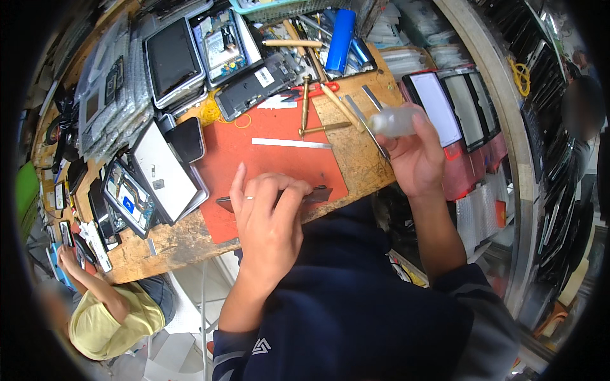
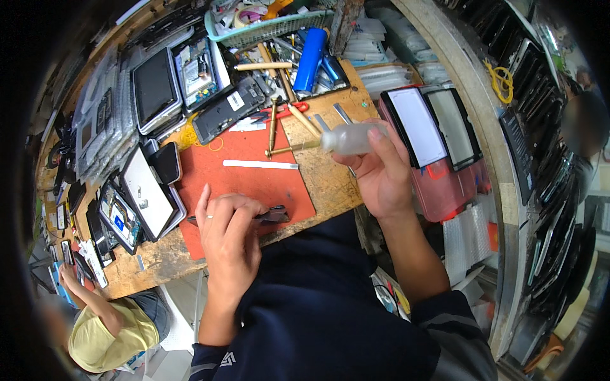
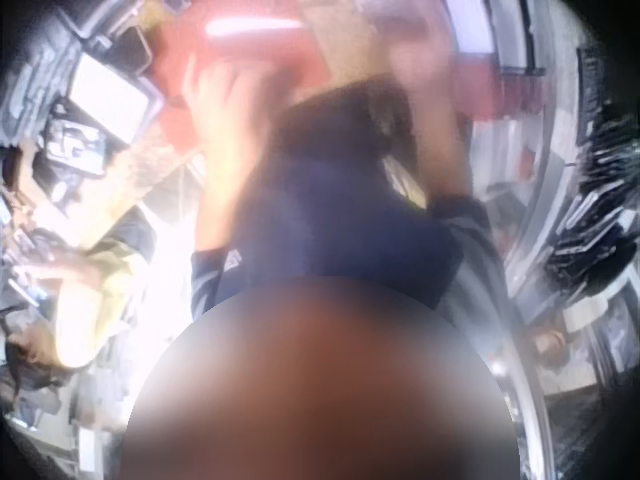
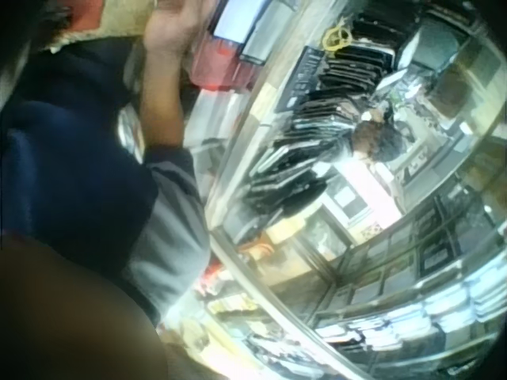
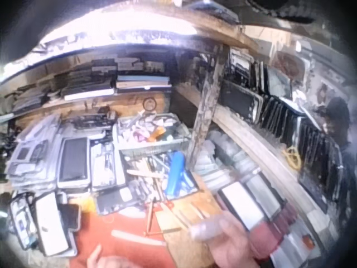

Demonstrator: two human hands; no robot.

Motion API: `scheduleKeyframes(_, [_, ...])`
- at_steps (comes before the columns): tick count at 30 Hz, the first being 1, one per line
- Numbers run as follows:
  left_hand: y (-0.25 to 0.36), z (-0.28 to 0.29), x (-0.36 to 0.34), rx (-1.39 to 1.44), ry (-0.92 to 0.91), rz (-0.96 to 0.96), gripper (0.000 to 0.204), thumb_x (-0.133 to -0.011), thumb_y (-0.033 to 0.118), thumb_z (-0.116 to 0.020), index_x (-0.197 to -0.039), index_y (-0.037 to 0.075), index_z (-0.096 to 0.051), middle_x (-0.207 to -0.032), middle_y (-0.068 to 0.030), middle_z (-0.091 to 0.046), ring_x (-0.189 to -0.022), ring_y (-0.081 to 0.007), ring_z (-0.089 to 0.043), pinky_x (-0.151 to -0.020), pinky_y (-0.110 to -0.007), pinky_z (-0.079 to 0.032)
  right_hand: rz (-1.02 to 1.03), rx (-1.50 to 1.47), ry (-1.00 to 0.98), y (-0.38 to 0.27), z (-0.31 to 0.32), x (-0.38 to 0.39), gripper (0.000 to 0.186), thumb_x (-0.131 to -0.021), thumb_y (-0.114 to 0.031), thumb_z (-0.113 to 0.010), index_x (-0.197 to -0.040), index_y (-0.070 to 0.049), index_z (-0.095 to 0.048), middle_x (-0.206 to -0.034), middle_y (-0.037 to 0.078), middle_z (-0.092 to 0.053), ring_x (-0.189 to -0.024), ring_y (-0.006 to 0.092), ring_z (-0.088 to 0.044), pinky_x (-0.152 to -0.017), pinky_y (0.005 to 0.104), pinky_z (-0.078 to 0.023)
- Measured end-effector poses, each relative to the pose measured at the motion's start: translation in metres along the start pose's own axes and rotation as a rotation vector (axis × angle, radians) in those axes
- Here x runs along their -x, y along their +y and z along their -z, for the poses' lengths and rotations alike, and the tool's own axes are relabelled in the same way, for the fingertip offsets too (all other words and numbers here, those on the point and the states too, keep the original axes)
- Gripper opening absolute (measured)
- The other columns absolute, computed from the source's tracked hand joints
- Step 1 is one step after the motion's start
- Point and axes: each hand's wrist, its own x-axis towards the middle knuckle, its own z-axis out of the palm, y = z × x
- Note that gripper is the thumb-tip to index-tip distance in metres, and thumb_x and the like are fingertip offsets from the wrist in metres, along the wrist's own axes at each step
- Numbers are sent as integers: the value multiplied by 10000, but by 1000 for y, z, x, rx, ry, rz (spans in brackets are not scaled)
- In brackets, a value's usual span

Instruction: The person disassembles a smartphone, removes the battery, and reassembles the device using a screwdriver and a metal prying tool. They also apply adhesive to a small black component and wipe it with a tissue.

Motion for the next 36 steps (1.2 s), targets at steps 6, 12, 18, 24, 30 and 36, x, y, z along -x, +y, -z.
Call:
scheduleKeyframes(6, [-18, 15, -24, 119, 21, 22, 173, -850, -83, -752, -975, 24, -699, -963, -97, -706, -929, -299, -672, -955, -445, -492, -71, -185, -78, 11, -7, -54, 309, -1133, -173, -598, -1361, 34, -627, -1246, 130, -718, -1115, 215, -712, -1077, 389, -598])
scheduleKeyframes(12, [-36, 29, -29, 468, 191, 211, 103, -953, -32, -759, -1036, -42, -699, -962, -122, -726, -911, -226, -704, -876, -317, -548, 56, -51, -208, 4, -37, -82, 335, -1069, -138, -694, -1339, 37, -603, -1190, 125, -707, -1145, 233, -685, -1071, 414, -586])
scheduleKeyframes(18, [-50, 28, -20, 769, 317, 386, 136, -1047, 42, -736, -1163, -9, -687, -1049, -16, -702, -1011, -94, -629, -928, -275, -520, -124, 37, -154, -2, -47, -89, 395, -1037, -189, -727, -1353, 17, -609, -1221, 120, -710, -1175, 197, -666, -1106, 352, -496])
scheduleKeyframes(24, [-59, 30, -14, 860, 359, 414, 143, -1051, 48, -733, -1174, -12, -691, -1055, -14, -701, -996, -85, -625, -918, -260, -512, 41, 419, -236, 14, -62, -99, 380, -1022, -151, -744, -1342, 21, -632, -1238, 97, -724, -1176, 152, -665, -1080, 317, -495])
scheduleKeyframes(30, [-61, 36, -10, 647, 364, 380, 131, -1051, 93, -745, -1133, -4, -712, -991, 7, -689, -897, -68, -579, -829, -239, -479, 214, 847, -234, 11, -76, -159, 420, -968, -102, -827, -1320, 28, -638, -1192, 90, -746, -1103, 144, -702, -999, 302, -555])
scheduleKeyframes(36, [-61, 43, 5, 686, 384, 470, 164, -1046, 91, -749, -1159, -18, -700, -987, -16, -693, -905, -93, -597, -825, -259, -497, 362, 1208, -222, 33, -85, -223, 484, -914, -132, -875, -1292, 44, -629, -1160, 128, -763, -1001, 185, -753, -881, 343, -621])
